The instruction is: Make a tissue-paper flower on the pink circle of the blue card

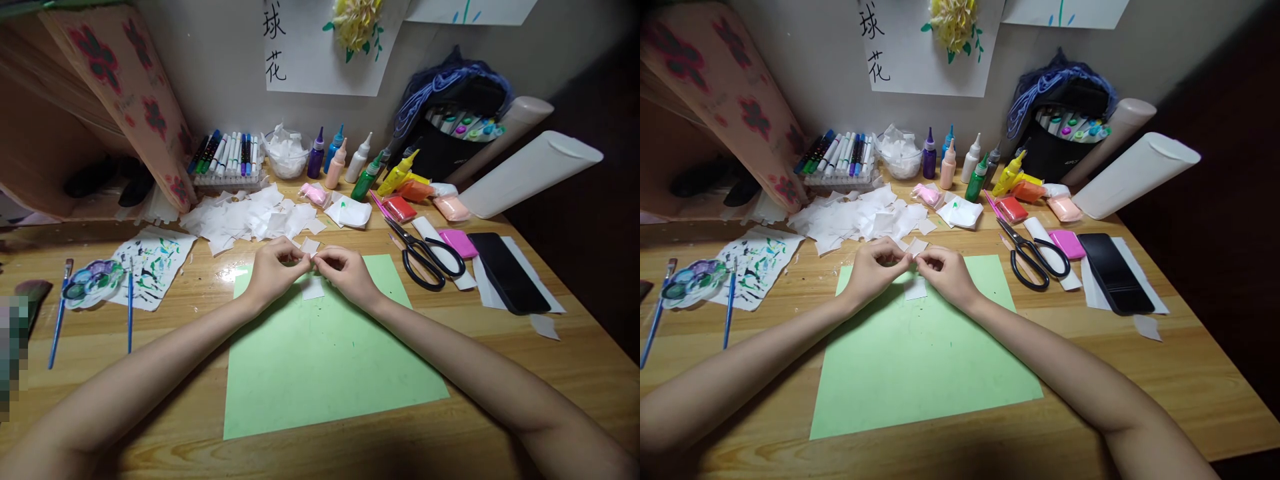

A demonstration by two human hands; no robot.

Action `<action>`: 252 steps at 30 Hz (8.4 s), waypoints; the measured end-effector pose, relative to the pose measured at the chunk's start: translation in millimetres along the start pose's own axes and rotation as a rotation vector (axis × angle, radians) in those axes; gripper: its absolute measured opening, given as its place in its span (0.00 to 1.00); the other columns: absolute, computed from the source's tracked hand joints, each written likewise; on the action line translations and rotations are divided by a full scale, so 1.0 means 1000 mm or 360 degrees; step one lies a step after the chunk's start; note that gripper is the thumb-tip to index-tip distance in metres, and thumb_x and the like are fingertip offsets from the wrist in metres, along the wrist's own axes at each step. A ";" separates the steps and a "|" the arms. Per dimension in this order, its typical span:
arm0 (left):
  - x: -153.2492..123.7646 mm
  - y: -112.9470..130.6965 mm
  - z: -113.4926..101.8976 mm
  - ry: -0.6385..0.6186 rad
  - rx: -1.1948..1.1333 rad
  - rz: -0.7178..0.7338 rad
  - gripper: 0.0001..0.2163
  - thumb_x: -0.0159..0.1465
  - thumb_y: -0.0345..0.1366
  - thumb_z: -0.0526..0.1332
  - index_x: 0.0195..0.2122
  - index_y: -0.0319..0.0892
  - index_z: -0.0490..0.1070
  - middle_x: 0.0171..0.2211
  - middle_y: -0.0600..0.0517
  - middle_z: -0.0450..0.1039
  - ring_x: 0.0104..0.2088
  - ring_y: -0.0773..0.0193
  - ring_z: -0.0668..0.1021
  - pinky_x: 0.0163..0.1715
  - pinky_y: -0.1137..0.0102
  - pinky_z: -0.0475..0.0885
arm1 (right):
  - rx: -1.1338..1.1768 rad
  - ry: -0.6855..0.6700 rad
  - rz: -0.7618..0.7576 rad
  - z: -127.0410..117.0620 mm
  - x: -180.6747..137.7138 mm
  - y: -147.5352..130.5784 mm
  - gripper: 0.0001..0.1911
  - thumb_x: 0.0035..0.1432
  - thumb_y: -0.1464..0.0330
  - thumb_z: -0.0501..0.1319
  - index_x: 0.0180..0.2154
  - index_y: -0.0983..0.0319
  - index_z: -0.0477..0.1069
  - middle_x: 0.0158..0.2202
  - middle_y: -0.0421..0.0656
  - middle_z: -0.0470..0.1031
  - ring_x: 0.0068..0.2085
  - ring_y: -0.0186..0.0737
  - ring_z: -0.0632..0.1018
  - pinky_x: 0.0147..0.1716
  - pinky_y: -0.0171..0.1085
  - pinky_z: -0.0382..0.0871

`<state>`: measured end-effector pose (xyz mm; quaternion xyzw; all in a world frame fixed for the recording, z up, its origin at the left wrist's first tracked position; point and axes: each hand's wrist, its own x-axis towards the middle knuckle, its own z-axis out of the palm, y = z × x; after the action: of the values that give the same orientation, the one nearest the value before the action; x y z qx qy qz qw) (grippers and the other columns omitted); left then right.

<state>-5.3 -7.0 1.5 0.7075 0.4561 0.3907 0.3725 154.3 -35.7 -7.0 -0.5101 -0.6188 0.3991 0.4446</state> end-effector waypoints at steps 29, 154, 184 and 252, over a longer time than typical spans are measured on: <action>0.001 0.001 0.000 -0.0019 -0.0059 0.0007 0.07 0.56 0.37 0.62 0.24 0.40 0.76 0.22 0.53 0.67 0.24 0.70 0.66 0.23 0.72 0.60 | 0.0122 -0.0052 0.0144 -0.002 0.002 0.000 0.10 0.55 0.63 0.59 0.30 0.64 0.70 0.26 0.39 0.68 0.26 0.30 0.66 0.24 0.33 0.58; -0.009 0.006 0.003 0.0090 0.0509 0.0269 0.04 0.58 0.33 0.59 0.29 0.41 0.71 0.28 0.54 0.68 0.24 0.72 0.67 0.25 0.74 0.62 | -0.0048 -0.0049 0.0041 -0.002 0.001 -0.003 0.09 0.55 0.66 0.58 0.25 0.63 0.67 0.24 0.39 0.67 0.26 0.32 0.65 0.26 0.33 0.58; 0.011 -0.015 -0.006 0.0688 0.0161 -0.0120 0.12 0.57 0.24 0.53 0.41 0.42 0.61 0.44 0.48 0.59 0.35 0.67 0.69 0.39 0.69 0.68 | -0.0221 -0.0931 -0.0164 -0.033 0.017 -0.006 0.07 0.47 0.68 0.65 0.31 0.63 0.71 0.30 0.39 0.65 0.30 0.31 0.65 0.28 0.31 0.60; 0.000 0.005 -0.007 -0.0364 -0.0375 -0.0003 0.11 0.61 0.42 0.55 0.28 0.39 0.64 0.22 0.56 0.62 0.22 0.72 0.64 0.22 0.75 0.58 | -0.0534 0.0288 -0.0840 -0.018 0.005 -0.001 0.03 0.51 0.73 0.62 0.30 0.60 0.71 0.26 0.40 0.68 0.27 0.34 0.68 0.24 0.35 0.63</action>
<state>-10.2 -7.2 8.9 0.6983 0.3625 0.3581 0.5027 170.5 -30.2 0.1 -0.4316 -0.7448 0.1157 0.4956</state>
